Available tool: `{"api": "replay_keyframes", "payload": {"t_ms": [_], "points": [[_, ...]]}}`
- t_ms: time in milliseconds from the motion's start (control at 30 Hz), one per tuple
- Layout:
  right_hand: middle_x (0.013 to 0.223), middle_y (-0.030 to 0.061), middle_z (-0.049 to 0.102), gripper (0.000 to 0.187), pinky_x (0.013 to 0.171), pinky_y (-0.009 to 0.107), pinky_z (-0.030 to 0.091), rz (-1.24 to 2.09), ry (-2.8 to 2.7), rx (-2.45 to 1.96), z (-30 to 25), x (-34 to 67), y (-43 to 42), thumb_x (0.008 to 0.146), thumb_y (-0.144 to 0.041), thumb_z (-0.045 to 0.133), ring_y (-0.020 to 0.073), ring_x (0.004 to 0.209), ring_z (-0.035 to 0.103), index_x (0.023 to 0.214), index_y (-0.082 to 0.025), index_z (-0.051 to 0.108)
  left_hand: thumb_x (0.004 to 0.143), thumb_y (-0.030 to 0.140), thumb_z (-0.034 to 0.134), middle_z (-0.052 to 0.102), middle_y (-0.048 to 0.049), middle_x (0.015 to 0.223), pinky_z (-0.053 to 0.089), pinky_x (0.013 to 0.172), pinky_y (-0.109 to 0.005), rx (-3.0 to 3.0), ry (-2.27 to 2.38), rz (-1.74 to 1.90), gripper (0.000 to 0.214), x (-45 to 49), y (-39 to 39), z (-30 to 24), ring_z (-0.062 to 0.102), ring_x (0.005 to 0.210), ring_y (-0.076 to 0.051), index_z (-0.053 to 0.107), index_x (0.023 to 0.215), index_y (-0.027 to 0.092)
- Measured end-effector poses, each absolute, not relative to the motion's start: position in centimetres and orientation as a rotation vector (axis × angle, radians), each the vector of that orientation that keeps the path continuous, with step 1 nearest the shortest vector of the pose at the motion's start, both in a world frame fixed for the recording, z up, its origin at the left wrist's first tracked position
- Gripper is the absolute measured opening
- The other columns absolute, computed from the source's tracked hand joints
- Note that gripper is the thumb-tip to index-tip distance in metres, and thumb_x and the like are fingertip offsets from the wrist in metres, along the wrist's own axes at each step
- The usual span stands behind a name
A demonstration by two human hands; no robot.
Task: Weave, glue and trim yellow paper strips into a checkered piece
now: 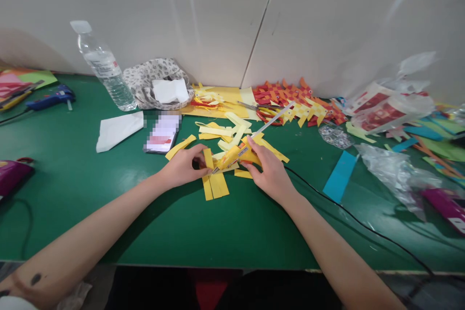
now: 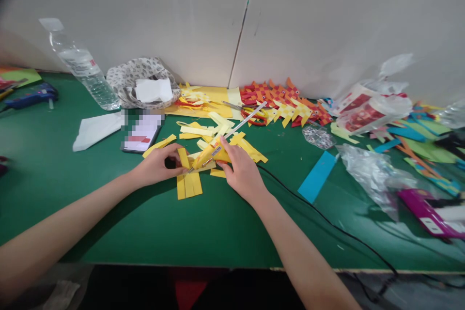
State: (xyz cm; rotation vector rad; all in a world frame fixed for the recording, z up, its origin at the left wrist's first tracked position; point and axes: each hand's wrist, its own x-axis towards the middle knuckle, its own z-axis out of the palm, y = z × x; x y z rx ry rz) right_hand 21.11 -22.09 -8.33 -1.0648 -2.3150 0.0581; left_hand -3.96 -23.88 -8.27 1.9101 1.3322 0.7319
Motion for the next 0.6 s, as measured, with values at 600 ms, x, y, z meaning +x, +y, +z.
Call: {"api": "replay_keyframes", "payload": {"t_ms": [600], "points": [[0.108,0.0090,0.060,0.067,0.086,0.046,0.050,0.100,-2.331,-1.057,-8.45,21.26,-22.05,0.089,-0.020,0.047,0.0263,0.101,0.058,0.146,-0.030,0.014,0.071,0.031,0.067,0.067,0.0008,0.078,0.051,0.066,-0.029,1.905,1.294,0.715,0.030,-4.15,-23.77,-8.32,0.064,0.073,-0.016,0.052,0.095,0.021]]}}
